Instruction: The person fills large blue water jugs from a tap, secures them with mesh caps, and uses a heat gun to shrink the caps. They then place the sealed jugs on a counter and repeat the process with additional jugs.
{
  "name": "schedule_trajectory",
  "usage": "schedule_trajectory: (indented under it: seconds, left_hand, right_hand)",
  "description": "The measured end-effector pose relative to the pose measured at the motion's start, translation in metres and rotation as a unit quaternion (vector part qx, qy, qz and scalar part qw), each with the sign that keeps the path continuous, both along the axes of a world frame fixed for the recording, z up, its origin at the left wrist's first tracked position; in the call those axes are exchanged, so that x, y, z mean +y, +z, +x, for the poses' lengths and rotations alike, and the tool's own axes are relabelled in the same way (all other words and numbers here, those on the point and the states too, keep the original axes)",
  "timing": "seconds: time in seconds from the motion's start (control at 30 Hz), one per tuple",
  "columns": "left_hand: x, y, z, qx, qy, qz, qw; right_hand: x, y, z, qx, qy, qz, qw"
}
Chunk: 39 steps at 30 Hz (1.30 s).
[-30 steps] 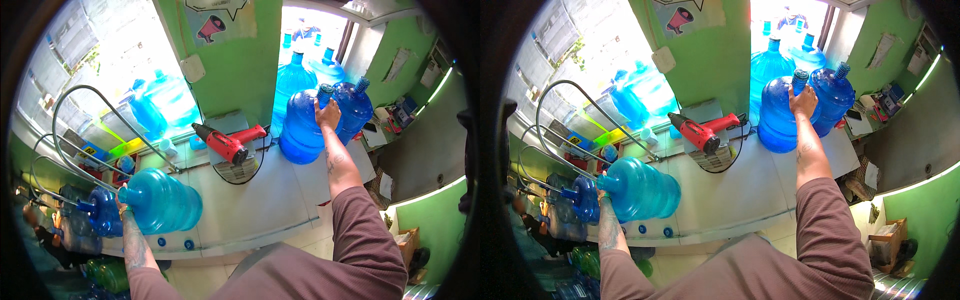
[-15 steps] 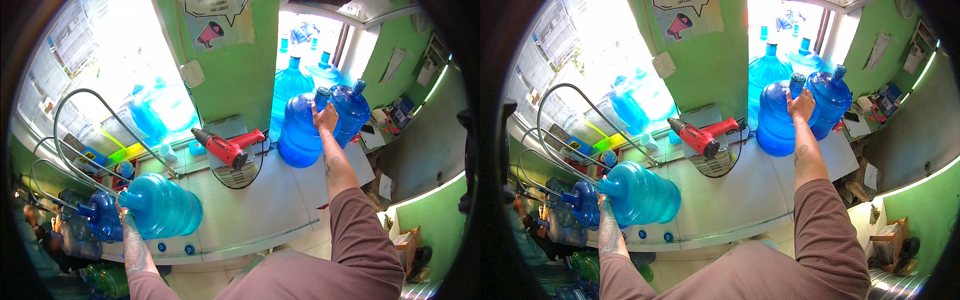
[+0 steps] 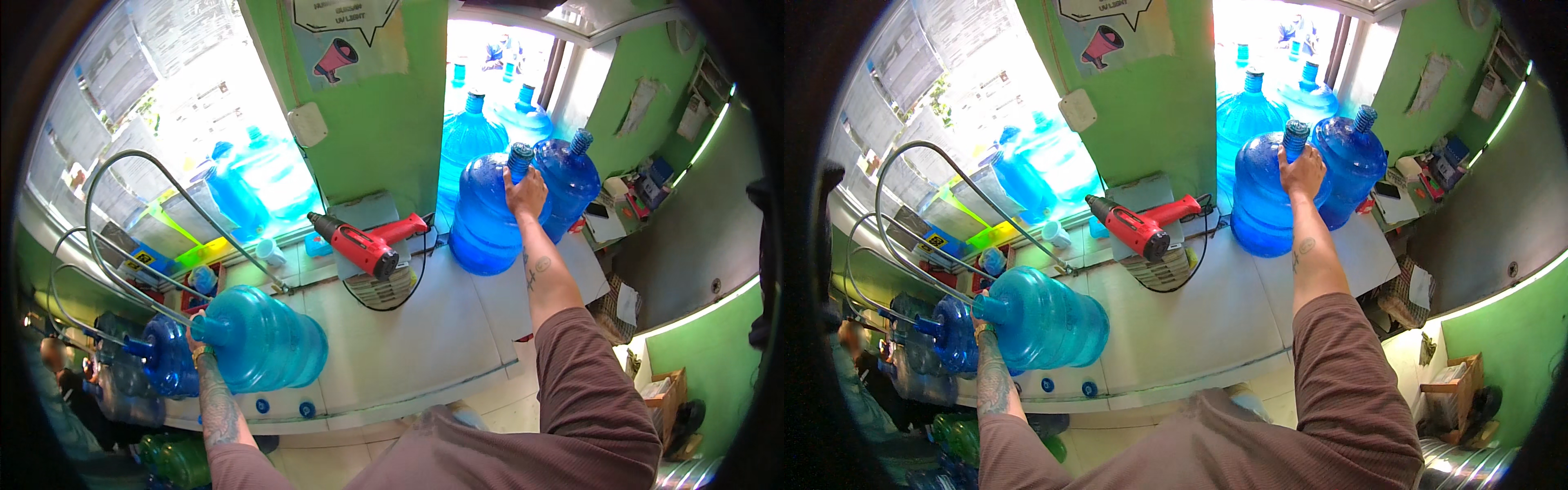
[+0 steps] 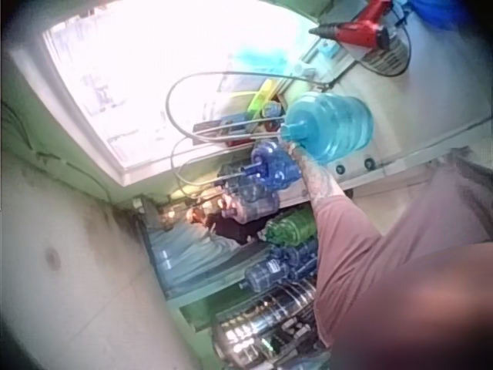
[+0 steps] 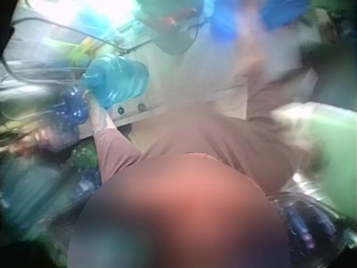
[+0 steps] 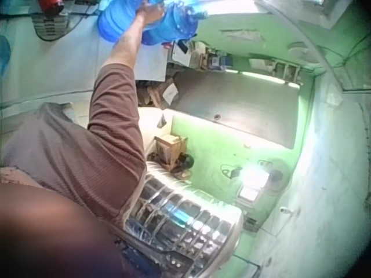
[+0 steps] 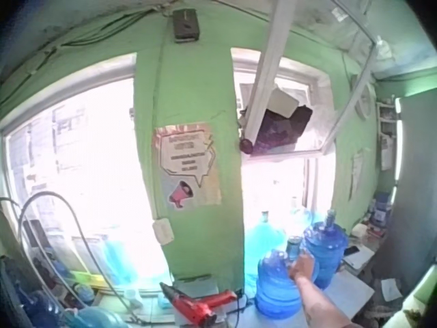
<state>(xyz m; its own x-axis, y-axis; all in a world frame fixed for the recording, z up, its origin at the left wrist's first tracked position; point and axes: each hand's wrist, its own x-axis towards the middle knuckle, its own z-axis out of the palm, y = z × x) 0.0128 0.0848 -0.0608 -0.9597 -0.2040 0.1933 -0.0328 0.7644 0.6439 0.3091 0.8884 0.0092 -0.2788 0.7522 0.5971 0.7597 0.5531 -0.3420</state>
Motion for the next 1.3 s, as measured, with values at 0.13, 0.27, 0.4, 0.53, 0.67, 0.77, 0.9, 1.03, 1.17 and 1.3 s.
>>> schedule_trajectory:
  seconds: [0.13, 0.27, 0.4, 0.53, 0.67, 0.77, 0.9, 1.03, 1.17, 1.3]
  left_hand:
    - [-0.001, -0.010, -0.004, 0.230, 0.006, -0.123, 0.965]
    - [-0.001, -0.004, -0.002, 0.069, -0.015, -0.004, 0.998]
    - [0.004, 0.011, 0.009, -0.013, 0.030, -0.004, 0.999]
    - [0.010, 0.017, 0.015, 0.011, 0.017, 0.015, 1.000]
    - [0.008, 0.013, 0.011, 0.033, -0.026, 0.020, 0.999]
    - [0.004, 0.010, 0.009, 0.034, -0.016, 0.011, 0.999]
    - [0.002, 0.008, 0.010, 0.026, 0.002, 0.053, 0.998]
    - [0.003, 0.006, 0.011, 0.034, 0.023, 0.006, 0.999]
    - [0.002, 0.007, 0.009, 0.013, 0.029, 0.012, 0.999]
    - [0.000, 0.010, 0.006, -0.032, 0.035, 0.017, 0.999]
  right_hand:
    - [-0.001, 0.001, 0.000, -0.008, -0.007, 0.008, 1.000]
    - [-0.002, 0.003, 0.000, -0.015, -0.008, 0.010, 1.000]
    - [-0.002, 0.004, 0.000, -0.026, -0.009, -0.013, 1.000]
    - [-0.001, 0.002, 0.000, -0.025, -0.017, 0.006, 1.000]
    - [0.000, 0.001, -0.001, -0.031, -0.014, -0.015, 0.999]
    - [0.001, 0.002, -0.001, -0.032, -0.013, -0.023, 0.999]
    - [0.001, 0.001, 0.000, -0.024, -0.006, -0.017, 1.000]
    - [0.003, -0.002, 0.000, -0.016, -0.009, 0.028, 0.999]
    - [0.003, -0.002, -0.002, -0.016, -0.010, 0.037, 0.999]
    - [0.002, 0.000, 0.000, -0.018, -0.007, 0.034, 0.999]
